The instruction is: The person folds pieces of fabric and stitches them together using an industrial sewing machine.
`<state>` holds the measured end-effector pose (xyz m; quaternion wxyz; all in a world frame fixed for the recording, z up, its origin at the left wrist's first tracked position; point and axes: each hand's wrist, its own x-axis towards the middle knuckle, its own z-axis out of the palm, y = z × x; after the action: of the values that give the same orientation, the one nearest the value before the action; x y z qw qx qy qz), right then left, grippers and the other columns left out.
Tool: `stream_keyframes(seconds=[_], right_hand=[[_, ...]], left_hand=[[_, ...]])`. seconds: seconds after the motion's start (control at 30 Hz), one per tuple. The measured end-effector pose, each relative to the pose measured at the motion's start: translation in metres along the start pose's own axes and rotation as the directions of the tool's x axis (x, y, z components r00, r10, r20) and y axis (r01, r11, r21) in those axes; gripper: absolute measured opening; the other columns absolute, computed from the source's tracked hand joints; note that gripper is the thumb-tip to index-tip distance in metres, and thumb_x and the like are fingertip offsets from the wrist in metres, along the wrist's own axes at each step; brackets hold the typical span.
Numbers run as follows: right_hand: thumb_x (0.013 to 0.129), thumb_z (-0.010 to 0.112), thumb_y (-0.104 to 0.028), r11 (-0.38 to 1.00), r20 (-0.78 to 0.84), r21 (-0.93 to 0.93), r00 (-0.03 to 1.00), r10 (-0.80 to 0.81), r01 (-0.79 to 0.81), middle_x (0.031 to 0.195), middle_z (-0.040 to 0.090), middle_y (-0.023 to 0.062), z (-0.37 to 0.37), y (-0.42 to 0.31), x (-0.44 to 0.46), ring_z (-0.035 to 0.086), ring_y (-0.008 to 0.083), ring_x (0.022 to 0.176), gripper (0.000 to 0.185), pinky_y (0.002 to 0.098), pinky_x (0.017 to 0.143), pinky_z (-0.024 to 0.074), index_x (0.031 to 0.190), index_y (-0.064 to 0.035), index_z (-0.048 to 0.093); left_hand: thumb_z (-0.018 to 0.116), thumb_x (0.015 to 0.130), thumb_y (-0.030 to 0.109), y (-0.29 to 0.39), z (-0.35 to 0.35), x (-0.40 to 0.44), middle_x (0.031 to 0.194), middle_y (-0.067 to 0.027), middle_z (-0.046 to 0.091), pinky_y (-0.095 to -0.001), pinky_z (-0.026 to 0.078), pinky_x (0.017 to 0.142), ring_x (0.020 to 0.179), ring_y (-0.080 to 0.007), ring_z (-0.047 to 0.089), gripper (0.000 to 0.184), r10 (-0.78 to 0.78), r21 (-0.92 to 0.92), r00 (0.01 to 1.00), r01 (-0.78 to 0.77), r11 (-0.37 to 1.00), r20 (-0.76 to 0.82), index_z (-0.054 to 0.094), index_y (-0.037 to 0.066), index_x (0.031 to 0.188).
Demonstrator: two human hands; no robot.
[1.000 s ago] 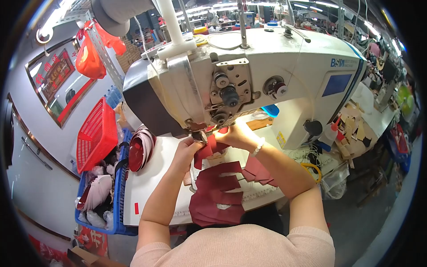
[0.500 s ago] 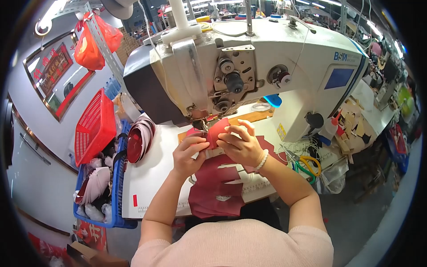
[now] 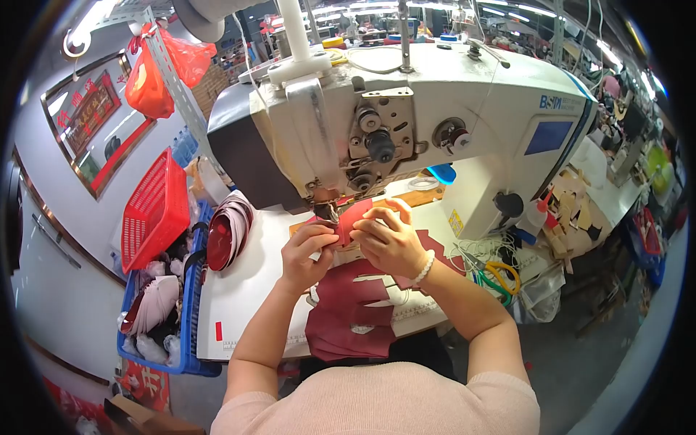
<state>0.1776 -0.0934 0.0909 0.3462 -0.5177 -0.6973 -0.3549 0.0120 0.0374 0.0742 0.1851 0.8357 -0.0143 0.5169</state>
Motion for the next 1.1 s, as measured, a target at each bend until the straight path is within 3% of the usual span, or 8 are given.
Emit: stream_keyframes(seconds=[0.07, 0.37, 0.53, 0.67, 0.77, 0.9, 1.0, 1.1], right_hand=[[0.067, 0.070, -0.010, 1.000, -0.003, -0.002, 1.000, 0.010, -0.010, 0.098, 0.062, -0.0064, -0.001, -0.003, 0.000, 0.057, 0.0167, 0.096, 0.024, 0.0474, 0.099, 0.0361, 0.090, -0.0170, 0.066], [0.069, 0.070, -0.010, 1.000, 0.012, -0.010, 1.000, 0.009, -0.009, 0.099, 0.061, -0.0063, -0.004, -0.004, -0.002, 0.057, 0.0164, 0.096, 0.024, 0.0476, 0.100, 0.0353, 0.091, -0.0173, 0.066], [0.068, 0.071, -0.013, 0.999, 0.018, -0.030, 1.000, -0.010, 0.010, 0.100, 0.059, -0.0054, -0.003, -0.004, 0.000, 0.056, 0.0168, 0.097, 0.027, 0.0468, 0.100, 0.0344, 0.094, -0.0153, 0.066], [0.070, 0.068, -0.010, 0.998, 0.053, -0.040, 0.998, 0.044, -0.042, 0.094, 0.060, -0.0052, -0.002, -0.001, 0.009, 0.056, 0.0169, 0.089, 0.025, 0.0452, 0.097, 0.0356, 0.094, -0.0158, 0.065], [0.072, 0.065, -0.007, 0.996, 0.096, -0.064, 0.993, 0.070, -0.064, 0.087, 0.060, -0.0032, -0.001, 0.005, 0.017, 0.056, 0.0184, 0.082, 0.027, 0.0442, 0.093, 0.0360, 0.096, -0.0175, 0.067], [0.072, 0.062, -0.007, 0.993, 0.125, -0.094, 0.989, 0.086, -0.074, 0.073, 0.055, -0.0007, 0.005, 0.009, 0.021, 0.055, 0.0194, 0.079, 0.030, 0.0427, 0.089, 0.0368, 0.100, -0.0185, 0.068], [0.072, 0.062, -0.006, 0.995, 0.105, -0.091, 0.993, 0.057, -0.048, 0.072, 0.055, -0.0009, 0.005, 0.013, 0.021, 0.055, 0.0193, 0.079, 0.032, 0.0427, 0.088, 0.0370, 0.101, -0.0185, 0.068], [0.073, 0.061, -0.008, 0.995, 0.138, -0.092, 0.989, 0.056, -0.043, 0.075, 0.055, -0.0013, 0.003, 0.011, 0.018, 0.055, 0.0189, 0.081, 0.028, 0.0425, 0.090, 0.0363, 0.099, -0.0178, 0.066]], left_hand=[[0.068, 0.068, -0.003, -0.003, 0.000, -0.003, 0.095, -0.0081, 0.065, -0.0349, 0.053, 0.075, 0.091, -0.0273, 0.065, 0.024, -0.062, -0.077, 0.998, 0.062, 0.995, 0.000, 0.067, 0.006, 0.090], [0.068, 0.068, -0.003, -0.001, -0.004, 0.000, 0.097, -0.0077, 0.065, -0.0356, 0.053, 0.078, 0.094, -0.0285, 0.065, 0.025, 0.045, -0.029, 0.999, -0.045, 0.999, -0.009, 0.068, 0.008, 0.091], [0.069, 0.068, -0.001, -0.004, -0.004, 0.002, 0.097, -0.0060, 0.065, -0.0357, 0.052, 0.074, 0.092, -0.0275, 0.065, 0.026, 0.112, 0.075, 0.994, -0.112, 0.991, -0.001, 0.069, 0.010, 0.092], [0.069, 0.068, 0.000, -0.019, -0.002, 0.009, 0.095, -0.0054, 0.065, -0.0346, 0.051, 0.069, 0.085, -0.0254, 0.064, 0.026, 0.162, 0.124, 0.987, -0.159, 0.979, -0.016, 0.069, 0.010, 0.092], [0.069, 0.068, 0.000, -0.031, 0.000, 0.009, 0.093, -0.0071, 0.064, -0.0334, 0.051, 0.065, 0.077, -0.0248, 0.062, 0.023, 0.020, 0.072, 0.999, -0.022, 0.997, 0.024, 0.069, 0.007, 0.090], [0.070, 0.068, -0.001, -0.043, 0.002, 0.007, 0.092, -0.0105, 0.063, -0.0339, 0.050, 0.061, 0.074, -0.0254, 0.062, 0.020, -0.011, 0.074, 1.000, 0.012, 0.997, -0.013, 0.067, 0.004, 0.088], [0.071, 0.069, -0.001, -0.042, 0.007, -0.003, 0.096, -0.0109, 0.064, -0.0354, 0.052, 0.068, 0.078, -0.0282, 0.063, 0.039, -0.074, 0.124, 0.995, 0.081, 0.989, -0.064, 0.062, 0.004, 0.107], [0.072, 0.069, -0.001, -0.049, 0.016, -0.031, 0.101, -0.0109, 0.065, -0.0368, 0.051, 0.076, 0.087, -0.0310, 0.064, 0.063, -0.241, 0.227, 0.962, 0.265, 0.937, -0.127, 0.049, 0.006, 0.127]])
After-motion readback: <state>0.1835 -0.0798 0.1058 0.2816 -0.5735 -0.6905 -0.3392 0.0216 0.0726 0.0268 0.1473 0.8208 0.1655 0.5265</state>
